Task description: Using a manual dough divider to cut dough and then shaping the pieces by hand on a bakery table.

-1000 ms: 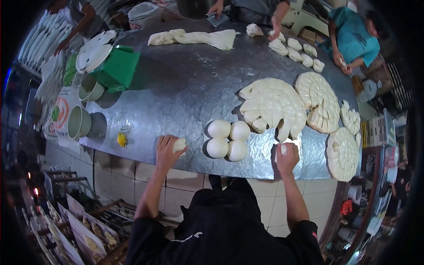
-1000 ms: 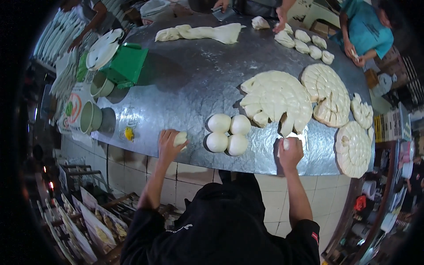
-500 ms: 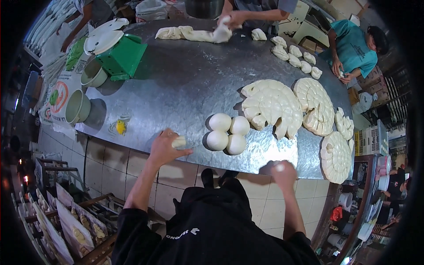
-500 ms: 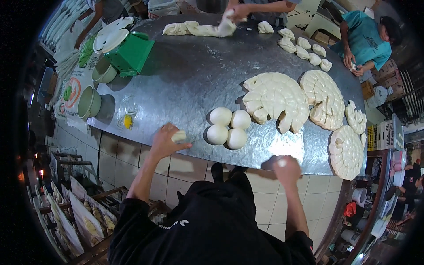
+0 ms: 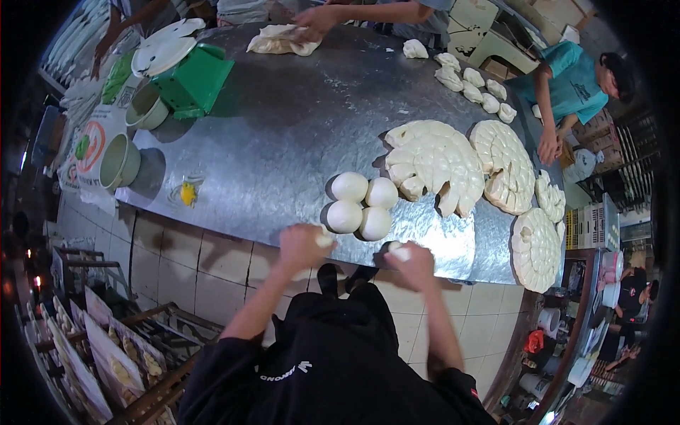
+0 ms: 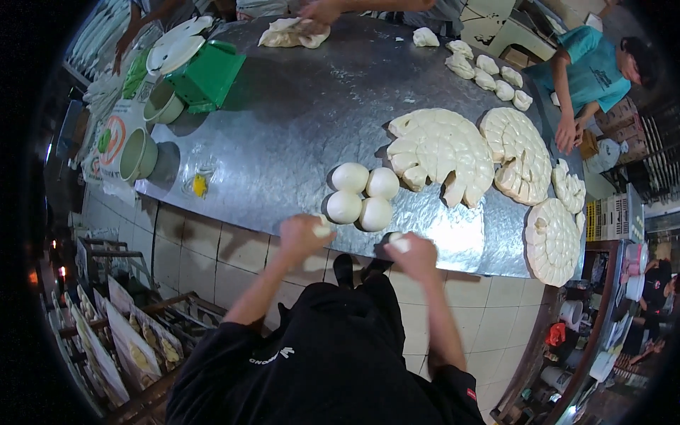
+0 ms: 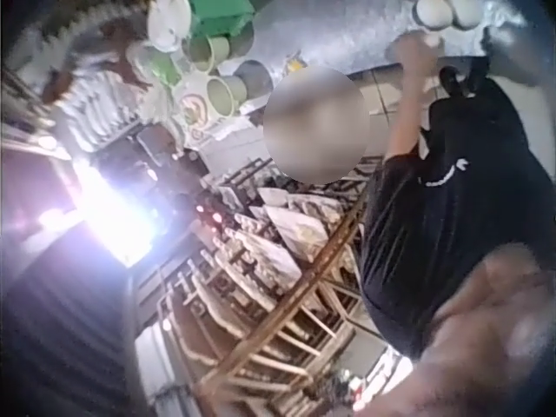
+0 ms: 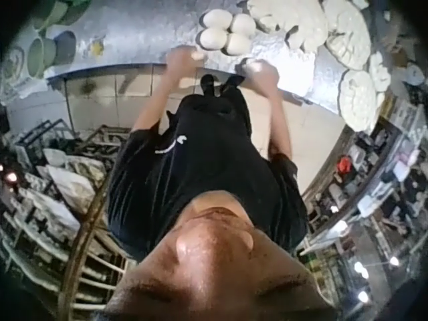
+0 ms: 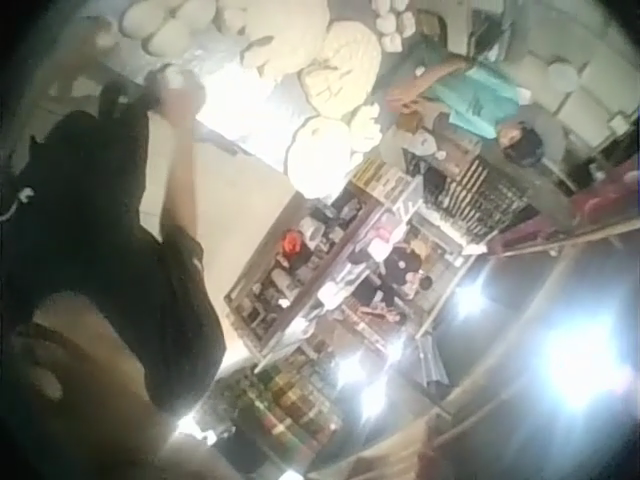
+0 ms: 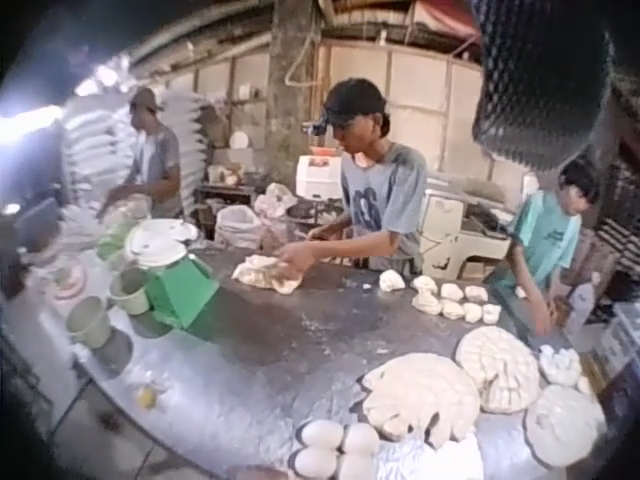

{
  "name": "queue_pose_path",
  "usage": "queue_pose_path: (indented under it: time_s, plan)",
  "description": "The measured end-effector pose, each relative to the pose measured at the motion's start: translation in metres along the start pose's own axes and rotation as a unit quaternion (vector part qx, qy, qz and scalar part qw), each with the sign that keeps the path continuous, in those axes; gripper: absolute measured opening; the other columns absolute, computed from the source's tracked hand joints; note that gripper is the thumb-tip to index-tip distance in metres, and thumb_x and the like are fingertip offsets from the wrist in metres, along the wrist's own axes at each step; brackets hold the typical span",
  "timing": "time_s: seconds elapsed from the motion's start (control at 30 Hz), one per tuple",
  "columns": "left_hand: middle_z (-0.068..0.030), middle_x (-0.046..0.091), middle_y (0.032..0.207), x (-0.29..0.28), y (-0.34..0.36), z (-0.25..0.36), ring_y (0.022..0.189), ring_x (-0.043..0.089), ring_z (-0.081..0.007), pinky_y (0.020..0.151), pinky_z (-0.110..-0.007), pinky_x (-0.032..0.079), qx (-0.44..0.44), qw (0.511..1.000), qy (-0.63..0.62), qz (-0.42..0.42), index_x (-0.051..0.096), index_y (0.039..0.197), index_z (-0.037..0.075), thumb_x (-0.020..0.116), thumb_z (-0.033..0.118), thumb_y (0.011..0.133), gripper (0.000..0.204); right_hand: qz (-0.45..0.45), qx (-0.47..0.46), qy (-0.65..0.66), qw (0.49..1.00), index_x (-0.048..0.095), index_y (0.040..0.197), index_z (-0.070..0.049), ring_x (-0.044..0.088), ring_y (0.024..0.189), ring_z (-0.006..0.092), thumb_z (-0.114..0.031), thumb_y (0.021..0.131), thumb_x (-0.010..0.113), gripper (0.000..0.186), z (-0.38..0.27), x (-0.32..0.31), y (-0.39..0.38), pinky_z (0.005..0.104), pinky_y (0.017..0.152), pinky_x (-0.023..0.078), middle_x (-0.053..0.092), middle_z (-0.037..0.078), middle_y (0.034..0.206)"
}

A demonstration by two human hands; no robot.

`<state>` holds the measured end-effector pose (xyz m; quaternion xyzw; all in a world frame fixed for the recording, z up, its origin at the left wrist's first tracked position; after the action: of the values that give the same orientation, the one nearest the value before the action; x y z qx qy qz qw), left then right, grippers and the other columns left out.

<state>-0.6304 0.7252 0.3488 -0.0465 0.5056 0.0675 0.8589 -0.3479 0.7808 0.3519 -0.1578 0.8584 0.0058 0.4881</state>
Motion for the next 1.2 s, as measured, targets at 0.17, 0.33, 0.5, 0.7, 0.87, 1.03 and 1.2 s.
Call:
queue_pose_path:
  time_s: [0.17, 0.33, 0.5, 0.7, 0.87, 1.03, 1.2]
  plan:
    - [-0.0164, 0.062, 0.089, -0.082, 0.004, -0.018, 0.084, 0.062, -0.0336, 0.086, -0.043, 0.049, 0.135, 0.981, 0.055, 0.131, 0.066, 0.076, 0.005, 0.081, 0.059, 0.065, 0.057, 0.071, 0.077, 0.000, 0.994, 0.067, 0.085, -0.004, 0.060, 0.092, 0.0334, -0.037, 0.068, 0.076, 0.039, 0.049, -0.049, -0.008, 0.0549, 0.086, 0.045, 0.065, 0.011, 0.091]
    - [-0.0128, 0.063, 0.085, -0.103, 0.067, -0.056, 0.086, 0.059, -0.0331, 0.085, -0.044, 0.046, 0.090, 0.974, 0.023, 0.207, 0.066, 0.076, 0.008, 0.083, 0.049, 0.068, 0.045, 0.321, -0.018, 0.085, 0.943, 0.061, 0.086, -0.008, 0.056, 0.098, 0.0313, -0.028, 0.069, 0.082, 0.033, 0.072, -0.102, 0.053, 0.0436, 0.084, 0.044, 0.059, 0.011, 0.095]
    - [-0.0117, 0.065, 0.083, -0.028, -0.004, -0.073, 0.084, 0.061, -0.0317, 0.077, -0.044, 0.047, 0.013, 0.972, -0.085, 0.219, 0.065, 0.073, 0.007, 0.081, 0.040, 0.072, 0.036, 0.310, 0.017, -0.052, 0.949, 0.063, 0.092, -0.010, 0.059, 0.081, 0.0340, -0.027, 0.073, 0.078, 0.030, 0.021, -0.040, -0.021, 0.0466, 0.075, 0.046, 0.064, 0.011, 0.084]
    - [-0.0127, 0.064, 0.071, -0.026, 0.012, -0.018, 0.063, 0.061, -0.0315, 0.062, -0.044, 0.049, -0.003, 0.996, -0.093, -0.006, 0.064, 0.072, 0.005, 0.079, 0.045, 0.073, 0.042, -0.019, 0.058, 0.184, 0.981, 0.064, 0.077, -0.003, 0.065, 0.067, 0.0326, -0.035, 0.073, 0.079, 0.035, 0.010, -0.021, 0.014, 0.0418, 0.063, 0.051, 0.066, 0.018, 0.072]
    - [-0.0151, 0.059, 0.078, -0.063, -0.004, 0.018, 0.078, 0.057, -0.0331, 0.079, -0.043, 0.047, 0.225, 0.956, 0.087, 0.165, 0.065, 0.073, 0.003, 0.077, 0.045, 0.075, 0.043, 0.057, -0.019, -0.140, 0.988, 0.064, 0.081, -0.009, 0.052, 0.110, 0.0334, -0.032, 0.070, 0.076, 0.028, 0.018, -0.024, -0.008, 0.0554, 0.092, 0.039, 0.060, 0.014, 0.105]
    - [-0.0139, 0.059, 0.087, -0.073, 0.055, -0.074, 0.088, 0.055, -0.0336, 0.090, -0.042, 0.044, 0.018, 0.974, -0.061, 0.216, 0.068, 0.079, 0.005, 0.077, 0.036, 0.078, 0.032, 0.309, 0.023, 0.046, 0.950, 0.063, 0.088, -0.006, 0.054, 0.099, 0.0345, -0.030, 0.076, 0.076, 0.030, 0.055, -0.081, 0.046, 0.0470, 0.087, 0.042, 0.062, 0.013, 0.093]
    - [-0.0141, 0.067, 0.081, -0.018, -0.021, 0.006, 0.081, 0.065, -0.0327, 0.075, -0.042, 0.049, 0.073, 0.976, -0.064, 0.193, 0.064, 0.073, 0.005, 0.077, 0.036, 0.078, 0.033, 0.215, 0.045, -0.024, 0.975, 0.063, 0.093, -0.005, 0.060, 0.080, 0.0356, -0.031, 0.073, 0.078, 0.035, -0.015, -0.003, -0.026, 0.0486, 0.073, 0.048, 0.063, 0.016, 0.084]
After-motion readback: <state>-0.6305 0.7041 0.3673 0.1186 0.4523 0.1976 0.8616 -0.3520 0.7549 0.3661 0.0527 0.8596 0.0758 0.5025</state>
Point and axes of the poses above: each hand's wrist, its own y-axis towards the middle knuckle, its own x-axis out of the palm, z = x × y, the point moved 9 cm from there along y, towards the middle knuckle
